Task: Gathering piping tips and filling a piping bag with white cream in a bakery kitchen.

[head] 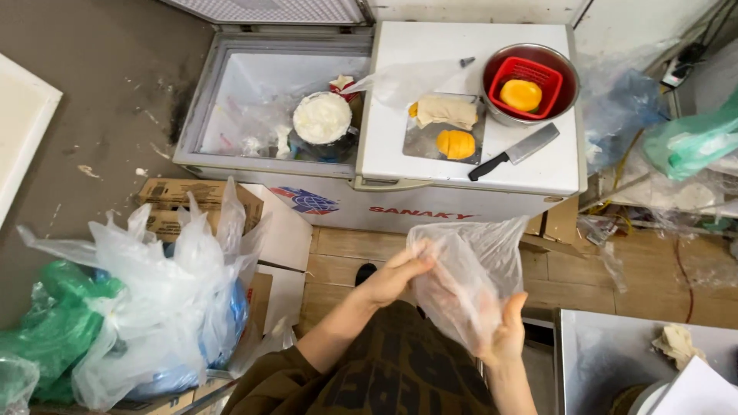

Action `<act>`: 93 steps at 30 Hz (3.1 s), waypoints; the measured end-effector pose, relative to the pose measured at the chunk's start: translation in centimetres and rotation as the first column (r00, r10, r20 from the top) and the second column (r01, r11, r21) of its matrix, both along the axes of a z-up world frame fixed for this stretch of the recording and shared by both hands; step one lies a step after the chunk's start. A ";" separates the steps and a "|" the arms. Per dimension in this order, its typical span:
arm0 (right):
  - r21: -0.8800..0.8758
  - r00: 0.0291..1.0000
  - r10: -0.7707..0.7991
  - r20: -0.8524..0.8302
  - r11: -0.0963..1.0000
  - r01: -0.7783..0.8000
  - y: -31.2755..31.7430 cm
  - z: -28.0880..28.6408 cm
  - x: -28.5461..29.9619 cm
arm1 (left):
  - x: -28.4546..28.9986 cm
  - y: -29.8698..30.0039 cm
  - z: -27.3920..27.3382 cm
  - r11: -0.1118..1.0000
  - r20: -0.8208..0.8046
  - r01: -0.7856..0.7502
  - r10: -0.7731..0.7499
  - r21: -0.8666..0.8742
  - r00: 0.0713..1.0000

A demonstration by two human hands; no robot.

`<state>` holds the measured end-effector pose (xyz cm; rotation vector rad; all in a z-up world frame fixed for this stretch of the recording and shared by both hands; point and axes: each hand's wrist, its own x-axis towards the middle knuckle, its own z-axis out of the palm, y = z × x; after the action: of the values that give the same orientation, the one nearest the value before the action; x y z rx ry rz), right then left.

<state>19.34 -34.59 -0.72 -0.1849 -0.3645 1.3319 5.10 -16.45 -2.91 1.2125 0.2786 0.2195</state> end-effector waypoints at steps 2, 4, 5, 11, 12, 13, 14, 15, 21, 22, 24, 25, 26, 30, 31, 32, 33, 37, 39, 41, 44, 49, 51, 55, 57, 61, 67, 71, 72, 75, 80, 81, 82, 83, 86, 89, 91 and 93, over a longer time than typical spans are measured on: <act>0.109 0.964 0.214 -0.157 0.974 -0.198 0.8 -0.5 -1.0 | 0.3 -1.2 3.7 0.969 -0.007 -0.137 0.138 -0.207 0.990; 0.044 0.951 0.207 -0.230 0.978 -0.202 1.8 -3.3 -0.5 | 0.7 -1.9 2.2 0.958 0.025 -0.136 0.147 -0.254 0.989; -0.024 0.934 0.189 -0.304 0.978 -0.206 2.3 -4.7 -0.2 | 0.8 -2.4 1.4 0.944 0.054 -0.129 0.152 -0.303 0.987; -0.221 0.996 0.019 -0.092 0.974 -0.039 7.2 -21.4 2.6 | 1.3 -1.6 4.7 0.928 0.037 -0.183 0.206 -0.325 0.978; -0.222 0.996 0.016 -0.091 0.974 -0.036 7.7 -20.1 2.1 | 1.5 -1.5 4.3 0.928 0.038 -0.180 0.203 -0.326 0.979; -0.167 0.993 0.058 -0.107 0.983 -0.075 8.1 -18.8 1.6 | 1.7 -1.4 4.0 0.955 0.013 -0.194 0.202 -0.225 0.979; -0.111 0.987 0.102 -0.120 0.987 -0.115 8.5 -17.5 1.1 | 1.8 -1.3 3.6 0.971 -0.012 -0.206 0.206 -0.121 0.978; -0.113 0.988 0.101 -0.120 0.987 -0.114 8.5 -12.8 0.1 | 2.1 -1.2 3.0 0.971 -0.012 -0.205 0.206 -0.122 0.979; -0.178 0.983 0.103 -0.154 0.975 -0.130 8.5 -3.0 -3.4 | 2.4 -0.7 8.5 0.853 0.079 -0.440 0.436 0.279 0.896; -0.190 0.985 0.105 -0.134 0.973 -0.130 8.6 -3.2 -3.2 | 2.2 -0.4 9.1 0.809 0.085 -0.494 0.495 0.318 0.865; -0.214 0.989 0.114 -0.095 0.968 -0.133 9.0 -4.2 -2.6 | 1.8 -0.1 9.7 0.754 0.094 -0.553 0.559 0.355 0.824; -0.225 0.990 0.121 -0.077 0.965 -0.135 9.1 -5.1 -2.4 | 1.6 -0.1 9.7 0.730 0.086 -0.533 0.554 0.427 0.828; -0.239 0.989 0.135 -0.060 0.960 -0.146 9.3 -5.9 -1.9 | 1.3 -0.1 9.7 0.699 0.075 -0.515 0.557 0.495 0.827; -0.294 0.975 0.220 0.017 0.933 -0.206 9.9 -10.3 -0.7 | 1.3 0.0 11.0 0.631 -0.070 -0.397 0.583 0.666 0.809; -0.306 0.969 0.243 0.037 0.926 -0.221 10.1 -11.3 -0.7 | 1.2 0.3 10.6 0.638 -0.074 -0.389 0.574 0.665 0.816; -0.318 0.964 0.261 0.055 0.920 -0.231 10.3 -12.2 -0.6 | 1.3 0.5 10.3 0.647 -0.079 -0.376 0.560 0.664 0.825; -0.328 0.958 0.279 0.073 0.913 -0.241 9.7 -13.0 -0.5 | 1.1 1.0 9.1 0.639 -0.079 -0.389 0.577 0.663 0.813; -0.363 0.933 0.324 0.158 0.897 -0.251 8.0 -16.8 1.2 | 0.8 3.1 6.2 0.734 0.106 -0.653 0.646 0.185 0.756; -0.381 0.917 0.343 0.204 0.891 -0.249 7.2 -19.3 2.5 | 0.8 3.9 5.3 0.708 0.149 -0.706 0.701 -0.026 0.697; -0.393 0.902 0.353 0.248 0.888 -0.239 6.3 -21.9 4.3 | 1.4 4.5 4.4 0.686 0.148 -0.723 0.725 -0.075 0.673; -0.410 0.877 0.357 0.320 0.887 -0.212 6.1 -25.6 7.0 | 2.4 5.3 2.7 0.759 0.157 -0.643 0.626 0.098 0.763; -0.444 0.828 0.369 0.422 0.880 -0.167 9.6 -22.7 7.5 | 2.4 7.4 -0.6 0.890 0.088 -0.453 0.448 0.051 0.890; -0.445 0.807 0.367 0.463 0.883 -0.147 13.3 -14.1 6.0 | 1.2 10.1 -2.3 0.903 0.077 -0.429 0.426 0.016 0.901; -0.408 0.834 0.259 0.487 0.912 -0.046 20.2 3.1 -3.8 | -3.5 15.5 1.6 0.850 0.208 -0.527 0.514 0.005 0.832; -0.379 0.869 0.171 0.464 0.925 0.021 22.8 5.5 -5.7 | -5.5 17.2 6.0 0.818 0.312 -0.569 0.520 0.086 0.795; -0.187 0.713 -0.077 0.697 0.940 0.285 26.8 4.7 -7.9 | -6.3 17.9 8.6 0.802 0.395 -0.531 0.410 0.273 0.822; 0.071 0.564 -0.321 0.761 0.905 0.419 34.2 2.6 -7.1 | -5.6 19.2 5.2 0.830 0.183 -0.480 0.444 0.284 0.877; 0.013 0.873 -0.253 0.417 0.962 0.273 40.0 2.4 -2.5 | -5.4 20.8 3.1 0.875 0.022 -0.371 0.384 0.309 0.923; 0.014 0.875 -0.245 0.418 0.964 0.264 41.7 3.4 -2.1 | -5.7 22.0 2.9 0.872 0.023 -0.380 0.393 0.309 0.919; -0.245 0.963 -0.124 0.241 0.952 0.184 45.7 4.3 -0.2 | -6.4 24.4 1.6 0.752 -0.042 -0.404 0.495 0.521 0.868; -0.308 0.988 -0.050 0.144 0.947 0.093 53.2 -8.9 5.6 | -6.3 28.9 0.7 0.497 -0.052 -0.337 0.617 0.800 0.785; -0.309 0.988 -0.041 0.149 0.947 0.086 53.9 -8.3 4.9 | -6.6 29.6 2.1 0.495 -0.049 -0.346 0.624 0.797 0.780; -0.201 0.954 -0.085 0.286 0.969 0.147 55.0 -7.6 4.5 | -6.7 30.7 3.5 0.385 0.006 -0.405 0.719 0.829 0.695; -0.083 0.901 -0.140 0.411 0.978 0.190 56.1 -6.8 4.2 | -6.7 31.7 4.9 0.266 0.067 -0.451 0.799 0.852 0.598; -0.219 0.893 -0.097 0.439 0.952 0.211 58.1 -2.6 0.5 | -4.5 34.9 6.5 0.029 0.198 -0.367 0.801 0.930 0.564; -0.203 0.843 -0.107 0.527 0.947 0.247 59.1 -2.3 0.0 | -2.7 36.4 8.6 -0.125 0.205 -0.165 0.694 0.978 0.690; -0.172 0.779 -0.128 0.614 0.941 0.290 59.6 -3.0 0.1 | -1.7 37.1 7.8 0.015 0.084 -0.120 0.626 0.993 0.775; -0.135 0.706 -0.148 0.693 0.934 0.329 60.5 -3.7 -0.1 | -0.8 38.0 4.5 0.148 -0.032 -0.057 0.536 0.987 0.844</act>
<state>19.29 25.95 -4.47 -0.9256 -0.7590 1.0015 4.32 21.52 1.62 2.5514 0.8470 0.5884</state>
